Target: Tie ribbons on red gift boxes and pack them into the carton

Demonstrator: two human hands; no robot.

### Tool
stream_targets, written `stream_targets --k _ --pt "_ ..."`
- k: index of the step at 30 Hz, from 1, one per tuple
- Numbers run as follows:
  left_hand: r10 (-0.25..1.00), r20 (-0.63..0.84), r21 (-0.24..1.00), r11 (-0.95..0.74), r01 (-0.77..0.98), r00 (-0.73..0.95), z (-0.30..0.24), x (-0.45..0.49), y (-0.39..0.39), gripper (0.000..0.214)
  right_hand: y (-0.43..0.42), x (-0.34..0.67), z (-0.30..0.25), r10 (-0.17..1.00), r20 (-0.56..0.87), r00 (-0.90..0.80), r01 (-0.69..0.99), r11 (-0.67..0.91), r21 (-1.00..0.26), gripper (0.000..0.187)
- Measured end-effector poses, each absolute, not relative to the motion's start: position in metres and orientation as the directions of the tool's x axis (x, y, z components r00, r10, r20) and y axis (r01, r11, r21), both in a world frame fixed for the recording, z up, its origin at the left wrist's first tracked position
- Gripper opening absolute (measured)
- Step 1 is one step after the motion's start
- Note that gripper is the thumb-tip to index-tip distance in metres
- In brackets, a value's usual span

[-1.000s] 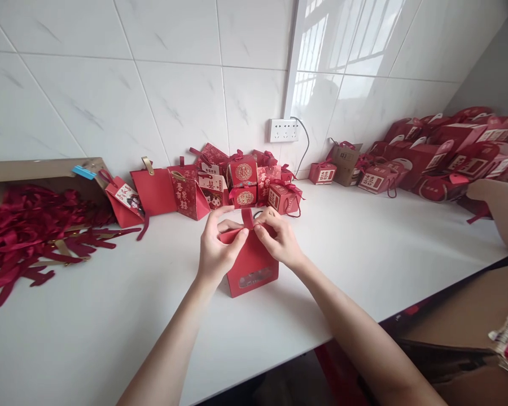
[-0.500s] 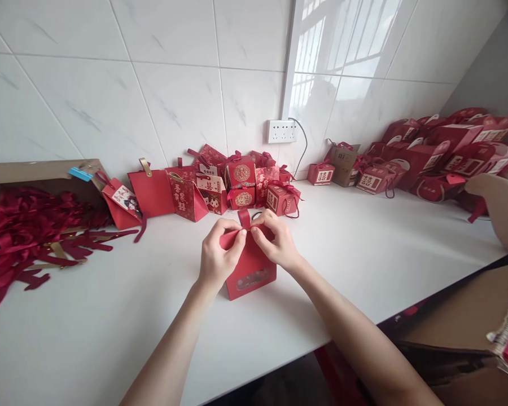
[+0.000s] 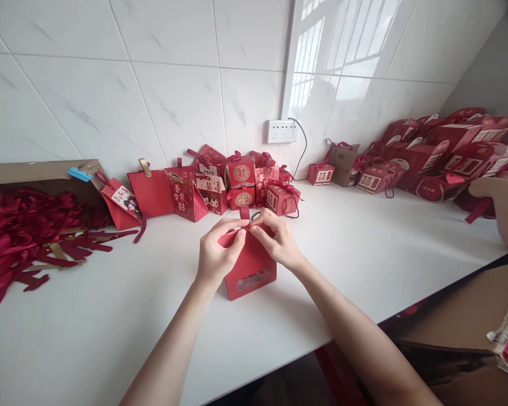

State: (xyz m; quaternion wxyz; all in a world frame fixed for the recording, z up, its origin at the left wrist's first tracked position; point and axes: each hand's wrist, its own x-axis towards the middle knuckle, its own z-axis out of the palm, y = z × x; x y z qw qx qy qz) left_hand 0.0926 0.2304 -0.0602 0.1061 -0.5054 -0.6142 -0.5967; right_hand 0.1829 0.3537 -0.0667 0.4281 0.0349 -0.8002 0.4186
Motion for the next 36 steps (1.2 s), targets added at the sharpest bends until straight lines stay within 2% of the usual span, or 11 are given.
stream_targets --k 6,10,13,16,18,24,27,29,31,34,36 --pt "0.491 0.67 0.712 -0.21 0.67 -0.557 -0.062 0.094 0.23 0.013 0.354 0.182 -0.068 0.275 0.723 -0.634 -0.462 0.615 -0.639 0.012" --pt "0.474 0.664 0.733 -0.257 0.63 -0.578 -0.063 0.093 0.231 0.025 0.355 0.182 -0.069 0.296 0.716 -0.632 -0.398 0.67 -0.627 0.015" --pt "0.489 0.633 0.761 -0.254 0.597 -0.6 -0.064 0.092 0.231 0.024 0.356 0.181 -0.069 0.293 0.704 -0.648 -0.369 0.687 -0.626 0.017" --pt "0.481 0.615 0.778 -0.245 0.578 -0.625 -0.064 0.093 0.231 0.022 0.358 0.183 -0.069 0.268 0.697 -0.665 -0.406 0.654 -0.638 0.017" --pt "0.475 0.609 0.785 -0.243 0.57 -0.635 -0.064 0.094 0.231 0.022 0.357 0.184 -0.069 0.269 0.679 -0.683 -0.439 0.592 -0.676 0.01" --pt "0.487 0.575 0.81 -0.228 0.54 -0.657 -0.069 0.092 0.232 0.029 0.353 0.182 -0.073 0.482 0.519 -0.706 -0.386 0.353 -0.852 0.019" --pt "0.534 0.56 0.823 -0.266 0.503 -0.634 -0.079 0.086 0.233 0.046 0.363 0.179 -0.072 0.674 0.475 -0.567 -0.415 0.264 -0.871 0.024" --pt "0.556 0.546 0.832 -0.269 0.486 -0.627 -0.085 0.084 0.236 0.055 0.374 0.178 -0.071 0.807 0.407 -0.428 -0.513 0.154 -0.844 0.026" --pt "0.601 0.505 0.854 -0.246 0.458 -0.619 -0.088 0.086 0.238 0.064 0.387 0.177 -0.07 0.889 0.304 -0.343 -0.624 0.026 -0.781 0.029" --pt "0.654 0.511 0.84 -0.242 0.486 -0.558 -0.091 0.093 0.24 0.073 0.401 0.176 -0.071 0.918 0.194 -0.346 -0.727 -0.132 -0.674 0.028" --pt "0.579 0.651 0.716 -0.254 0.651 -0.49 -0.092 0.098 0.24 0.074 0.404 0.173 -0.071 0.881 0.214 -0.421 -0.749 -0.205 -0.63 0.026"
